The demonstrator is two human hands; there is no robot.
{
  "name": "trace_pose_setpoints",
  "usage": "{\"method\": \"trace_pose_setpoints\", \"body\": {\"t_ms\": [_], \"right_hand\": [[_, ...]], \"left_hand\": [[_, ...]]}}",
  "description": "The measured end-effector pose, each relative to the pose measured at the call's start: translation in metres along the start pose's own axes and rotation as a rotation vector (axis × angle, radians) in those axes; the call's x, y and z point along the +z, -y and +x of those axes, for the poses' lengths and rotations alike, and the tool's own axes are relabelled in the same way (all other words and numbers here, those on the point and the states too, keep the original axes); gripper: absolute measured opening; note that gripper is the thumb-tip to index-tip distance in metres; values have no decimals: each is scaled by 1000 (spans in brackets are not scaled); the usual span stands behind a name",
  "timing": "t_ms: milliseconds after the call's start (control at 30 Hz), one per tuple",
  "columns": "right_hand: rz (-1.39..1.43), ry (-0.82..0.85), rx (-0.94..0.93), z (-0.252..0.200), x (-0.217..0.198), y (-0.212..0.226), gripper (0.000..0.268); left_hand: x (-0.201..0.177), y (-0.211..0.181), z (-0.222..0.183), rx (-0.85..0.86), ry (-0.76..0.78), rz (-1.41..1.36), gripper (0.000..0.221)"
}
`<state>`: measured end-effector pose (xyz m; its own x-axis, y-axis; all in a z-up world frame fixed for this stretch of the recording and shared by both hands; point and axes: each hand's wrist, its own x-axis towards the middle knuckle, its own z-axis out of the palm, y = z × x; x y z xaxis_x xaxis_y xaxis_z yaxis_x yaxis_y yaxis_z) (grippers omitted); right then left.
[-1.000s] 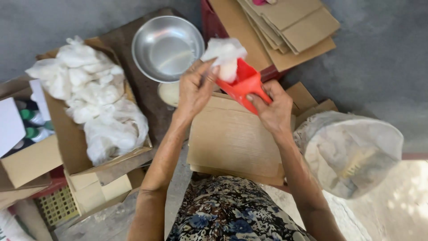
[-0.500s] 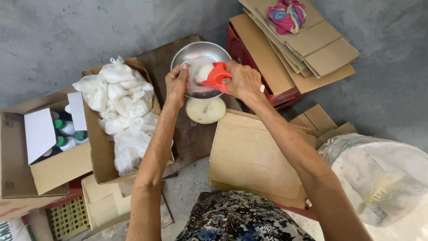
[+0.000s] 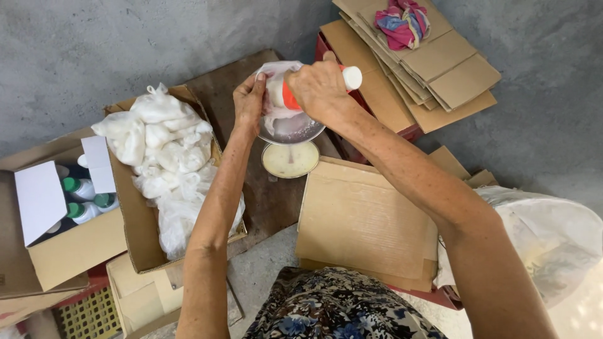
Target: Measuring white powder on a scale and packaging it into small plastic bags.
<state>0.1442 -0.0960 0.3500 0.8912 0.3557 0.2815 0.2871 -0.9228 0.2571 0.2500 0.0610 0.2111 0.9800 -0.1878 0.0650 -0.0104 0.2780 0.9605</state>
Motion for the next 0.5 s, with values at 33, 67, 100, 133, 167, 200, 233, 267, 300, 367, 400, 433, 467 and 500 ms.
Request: {"method": "trace_pose_setpoints", "body": {"t_ms": [33, 67, 100, 133, 167, 200, 233, 267, 300, 367, 400, 433, 467, 500], "right_hand": [[-27, -41, -41, 0, -3, -1, 14], [-29, -39, -39, -1, -4, -2, 14], [-22, -127, -60, -3, -4, -4, 20], [-15, -216, -80, -5, -4, -6, 26], [-14, -214, -78, -4, 6, -8, 26], [-24, -189, -77, -3, 16, -11, 28], [-35, -165, -75, -2, 26, -15, 30], [-36, -165, -72, -3, 28, -18, 30], [-43, -146, -59, -3, 30, -21, 31], [-50, -130, -50, -4, 30, -24, 32], [-73, -133, -52, -5, 27, -24, 29], [-97, -134, -52, -7, 24, -26, 27], [-97, -134, -54, -7, 20, -24, 27], [-100, -196, -66, -9, 17, -21, 33]], "left_hand": [[1, 0, 0, 16, 19, -4, 27], [-2, 4, 4, 15, 22, -6, 27], [-3, 10, 6, 21, 12, -8, 27], [-5, 15, 9, 28, 2, -11, 28], [-7, 16, 8, 26, 3, -10, 28], [-9, 16, 8, 28, -5, 1, 28], [-10, 15, 8, 33, -12, 12, 28], [-7, 14, 6, 33, -8, 12, 28], [-6, 13, 3, 48, -5, 53, 28], [-5, 12, 0, 66, -4, 94, 28], [-5, 12, -1, 78, -5, 117, 28], [-5, 13, -2, 87, -3, 140, 28], [-5, 12, -2, 87, -4, 139, 28], [-4, 12, -3, 89, 2, 138, 28]]}}
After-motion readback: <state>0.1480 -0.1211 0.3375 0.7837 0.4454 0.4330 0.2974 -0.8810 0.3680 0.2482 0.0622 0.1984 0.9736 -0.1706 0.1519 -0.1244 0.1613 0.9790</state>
